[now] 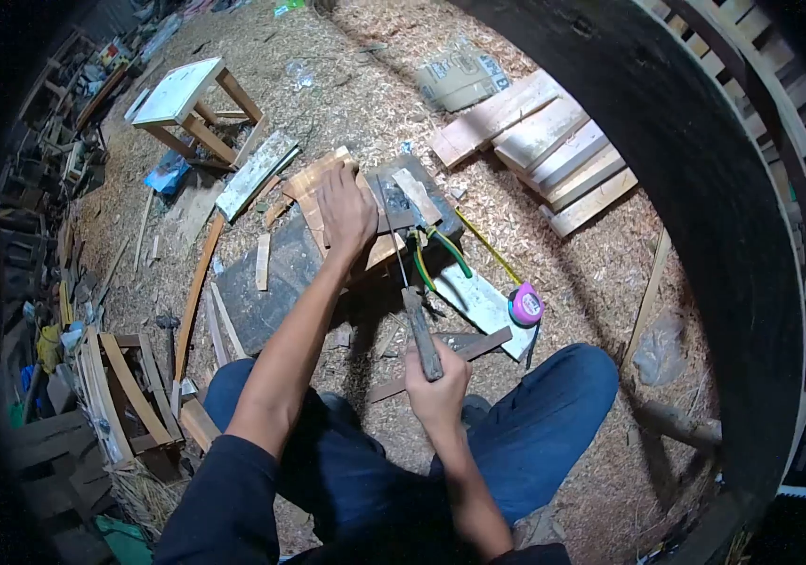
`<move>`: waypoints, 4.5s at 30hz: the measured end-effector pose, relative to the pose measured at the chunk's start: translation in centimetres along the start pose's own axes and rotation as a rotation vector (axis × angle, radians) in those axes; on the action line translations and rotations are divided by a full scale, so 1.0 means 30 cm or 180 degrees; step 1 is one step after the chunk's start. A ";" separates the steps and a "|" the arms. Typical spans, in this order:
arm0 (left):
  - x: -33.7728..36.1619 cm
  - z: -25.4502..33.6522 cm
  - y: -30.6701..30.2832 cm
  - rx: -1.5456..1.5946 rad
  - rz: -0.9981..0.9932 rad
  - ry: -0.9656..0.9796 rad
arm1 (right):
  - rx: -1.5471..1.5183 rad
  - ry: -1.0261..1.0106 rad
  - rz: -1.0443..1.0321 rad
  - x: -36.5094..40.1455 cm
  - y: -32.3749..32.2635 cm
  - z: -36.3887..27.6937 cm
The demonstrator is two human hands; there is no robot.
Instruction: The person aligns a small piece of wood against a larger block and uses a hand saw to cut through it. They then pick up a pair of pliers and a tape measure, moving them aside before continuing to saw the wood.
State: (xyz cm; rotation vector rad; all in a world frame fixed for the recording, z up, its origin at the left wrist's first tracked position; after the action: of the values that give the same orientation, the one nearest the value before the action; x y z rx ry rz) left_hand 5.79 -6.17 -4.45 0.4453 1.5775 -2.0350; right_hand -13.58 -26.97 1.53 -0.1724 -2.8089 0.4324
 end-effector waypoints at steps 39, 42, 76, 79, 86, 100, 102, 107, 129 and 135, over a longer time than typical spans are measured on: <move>0.154 0.034 -0.176 0.1923 -0.0436 0.1170 | 0.0301 -0.0629 0.0124 0.101 0.024 -0.095; 0.157 0.029 -0.177 0.1906 -0.0542 0.1168 | 0.0312 -0.0569 0.0103 0.109 0.017 -0.089; 0.166 0.044 -0.169 0.1695 -0.0646 0.1193 | 0.0508 -0.0359 0.0144 -0.068 0.067 -0.120; 0.141 0.028 -0.161 0.1915 -0.0668 0.1232 | 0.0303 -0.0420 0.0065 -0.150 0.121 -0.121; 0.164 0.037 -0.184 0.1622 -0.0480 0.1207 | 0.0470 -0.0413 0.0179 -0.086 0.087 -0.085; 0.156 0.029 -0.182 0.1598 -0.0429 0.1191 | 0.0657 -0.0468 -0.0074 -0.014 0.059 -0.170; 0.167 0.036 -0.194 0.1609 -0.0505 0.1197 | 0.0384 -0.0415 -0.0191 0.010 0.055 -0.122; 0.172 0.031 -0.180 0.1518 -0.0430 0.1154 | 0.0658 -0.0543 -0.0027 0.011 0.098 -0.178; 0.173 0.041 -0.188 0.1525 -0.0305 0.1075 | 0.0518 -0.0315 0.0022 -0.022 0.052 -0.123; 0.153 0.044 -0.168 0.1617 -0.0425 0.1182 | 0.0348 -0.0476 -0.0062 -0.008 0.027 -0.105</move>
State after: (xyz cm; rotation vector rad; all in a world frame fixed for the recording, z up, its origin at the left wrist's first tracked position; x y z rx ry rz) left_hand -0.80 -7.44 -2.65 0.9746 1.2894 -2.5741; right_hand -12.34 -25.36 4.10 -0.0925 -2.9198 0.6164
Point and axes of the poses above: each hand's wrist, its own x-axis away from the middle knuckle, its own y-axis out of the palm, z = x × y, the point moved 6 cm from there along -x, towards the middle knuckle, and after that the axes turned 9 degrees about y, right-handed, at the moved point
